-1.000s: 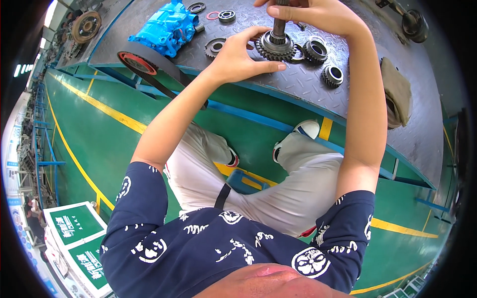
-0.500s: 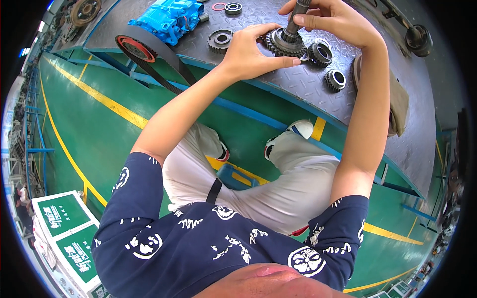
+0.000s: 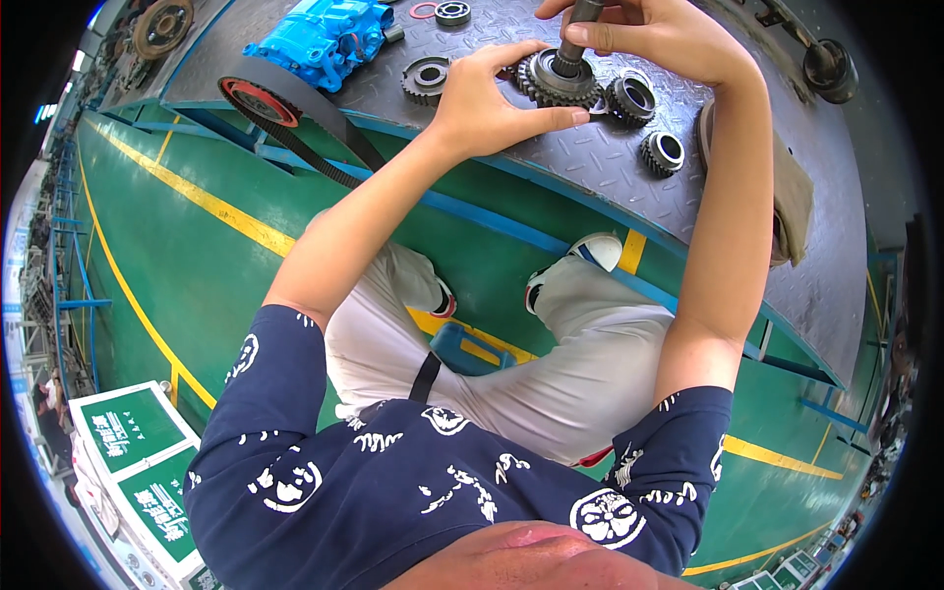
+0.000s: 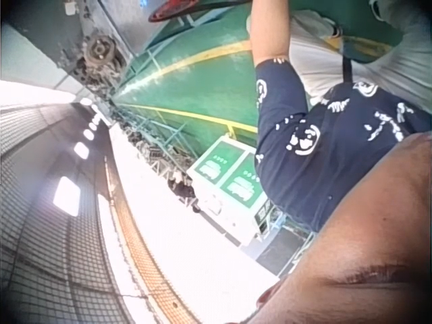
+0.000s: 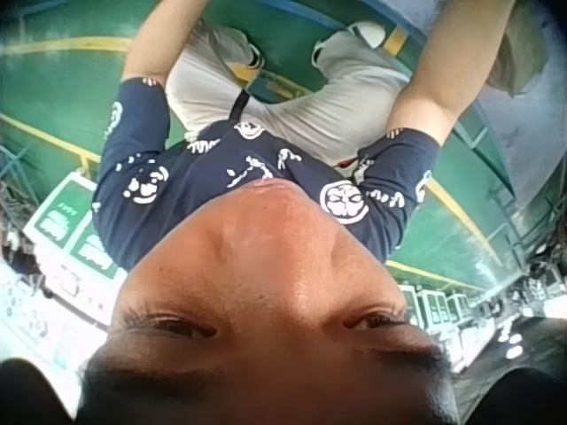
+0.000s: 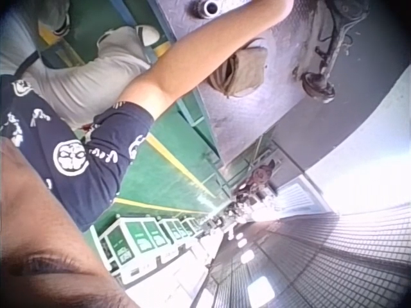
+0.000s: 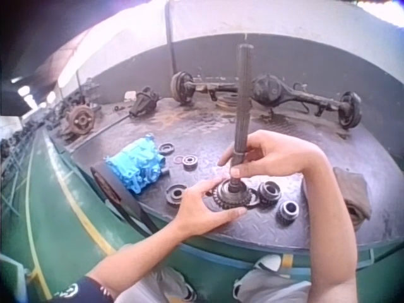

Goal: The person assembles a series of gears onto a metal shaft by hand while sitting at a workbench. The person then moves to a different part of the workbench and touches a blue housing unit with a black belt.

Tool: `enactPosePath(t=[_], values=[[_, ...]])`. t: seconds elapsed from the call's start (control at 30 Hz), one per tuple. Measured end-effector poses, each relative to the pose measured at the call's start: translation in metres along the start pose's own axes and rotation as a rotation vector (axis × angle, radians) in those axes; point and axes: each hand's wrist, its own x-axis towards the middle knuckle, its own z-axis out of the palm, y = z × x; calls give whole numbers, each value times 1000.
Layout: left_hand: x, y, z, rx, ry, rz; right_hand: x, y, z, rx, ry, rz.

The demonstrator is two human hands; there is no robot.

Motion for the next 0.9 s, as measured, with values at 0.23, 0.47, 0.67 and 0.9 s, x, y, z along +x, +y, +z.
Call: enactPosePath(t=[0.23,0.47,0.67,0.9], values=[[-1,-2,2,-100,-28,-39,0,5,2,133,-11,34],[-6,9,-8,-121,-93,-66,-3,0,1,162,9,-5],[-10,10,-8,-136,-99,-86,-8,-15,-1,205,195,-230],[-23,9,3,27,57,88,10,6,-3,330,171,-245]])
